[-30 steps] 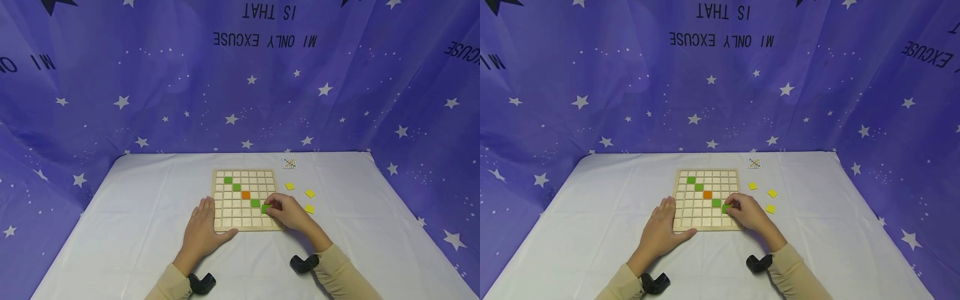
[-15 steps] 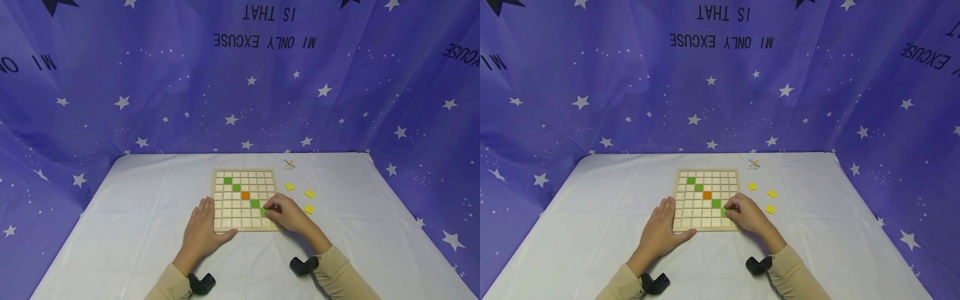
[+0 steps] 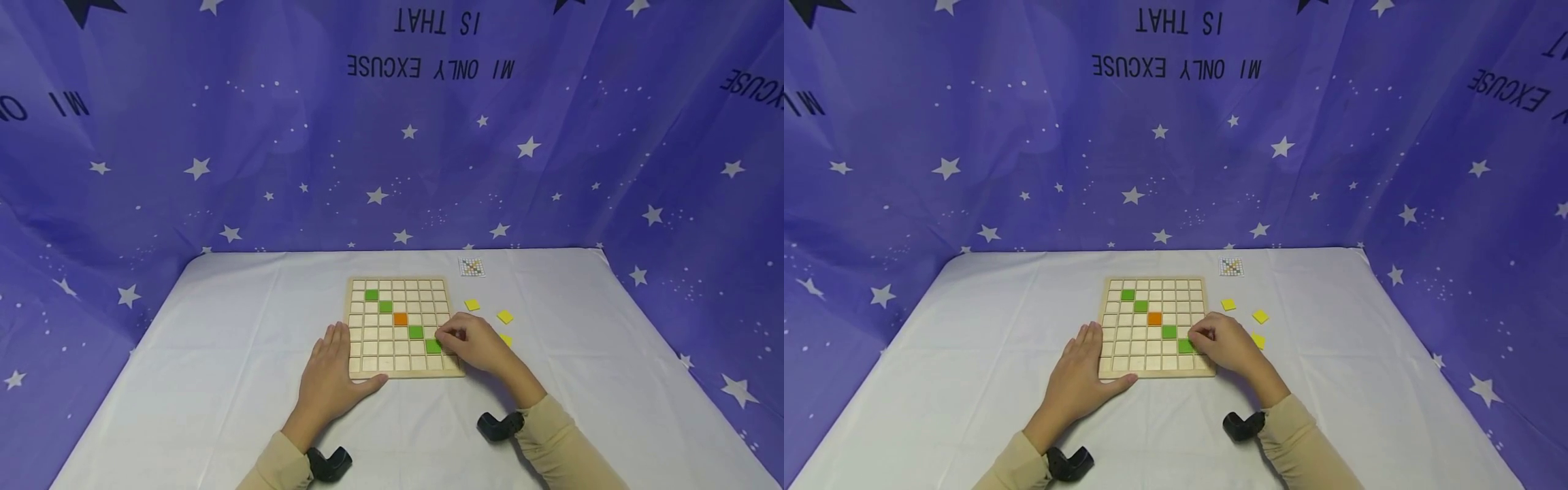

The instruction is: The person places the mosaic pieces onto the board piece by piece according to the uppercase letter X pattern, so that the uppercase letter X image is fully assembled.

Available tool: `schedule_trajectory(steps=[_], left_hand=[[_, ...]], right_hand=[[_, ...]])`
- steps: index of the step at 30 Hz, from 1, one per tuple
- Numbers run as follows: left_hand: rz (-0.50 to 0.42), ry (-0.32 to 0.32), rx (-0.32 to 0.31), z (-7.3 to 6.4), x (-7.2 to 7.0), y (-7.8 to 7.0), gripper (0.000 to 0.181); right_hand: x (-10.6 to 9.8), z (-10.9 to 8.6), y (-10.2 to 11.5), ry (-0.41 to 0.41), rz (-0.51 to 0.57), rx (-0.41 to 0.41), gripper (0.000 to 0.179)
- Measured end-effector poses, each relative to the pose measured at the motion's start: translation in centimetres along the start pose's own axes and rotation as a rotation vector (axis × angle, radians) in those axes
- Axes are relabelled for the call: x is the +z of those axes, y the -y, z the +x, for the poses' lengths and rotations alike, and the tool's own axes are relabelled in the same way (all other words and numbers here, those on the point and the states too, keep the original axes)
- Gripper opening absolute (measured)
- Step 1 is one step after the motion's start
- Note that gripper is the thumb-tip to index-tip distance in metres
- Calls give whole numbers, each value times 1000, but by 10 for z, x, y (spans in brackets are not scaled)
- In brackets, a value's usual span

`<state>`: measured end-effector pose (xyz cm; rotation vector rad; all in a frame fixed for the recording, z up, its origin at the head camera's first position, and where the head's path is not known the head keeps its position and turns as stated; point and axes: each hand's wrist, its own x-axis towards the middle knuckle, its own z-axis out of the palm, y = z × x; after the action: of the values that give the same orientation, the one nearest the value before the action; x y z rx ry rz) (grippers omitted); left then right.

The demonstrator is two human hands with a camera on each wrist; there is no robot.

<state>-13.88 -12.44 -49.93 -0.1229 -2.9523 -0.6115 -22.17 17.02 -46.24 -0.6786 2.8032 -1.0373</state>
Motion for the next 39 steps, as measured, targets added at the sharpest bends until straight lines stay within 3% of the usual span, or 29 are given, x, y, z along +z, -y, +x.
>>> schedule_trajectory(steps=[3, 6, 12, 23, 39], left_hand=[[-4, -2, 4, 0, 0, 0, 128], [-6, -6, 7, 0, 1, 1, 128], [-2, -2, 6, 0, 2, 2, 129], [2, 8, 5, 0, 2, 2, 129], [8, -8, 9, -1, -1, 0, 128]], right_hand=[[-8, 5, -9, -56, -30, 40, 16], [-17, 12, -20, -101, -134, 101, 27], [-29, 24, -38, -54, -321, 218, 51], [-32, 32, -39, -58, -398, 209, 31], [-32, 30, -27, -46, -569, 142, 28]])
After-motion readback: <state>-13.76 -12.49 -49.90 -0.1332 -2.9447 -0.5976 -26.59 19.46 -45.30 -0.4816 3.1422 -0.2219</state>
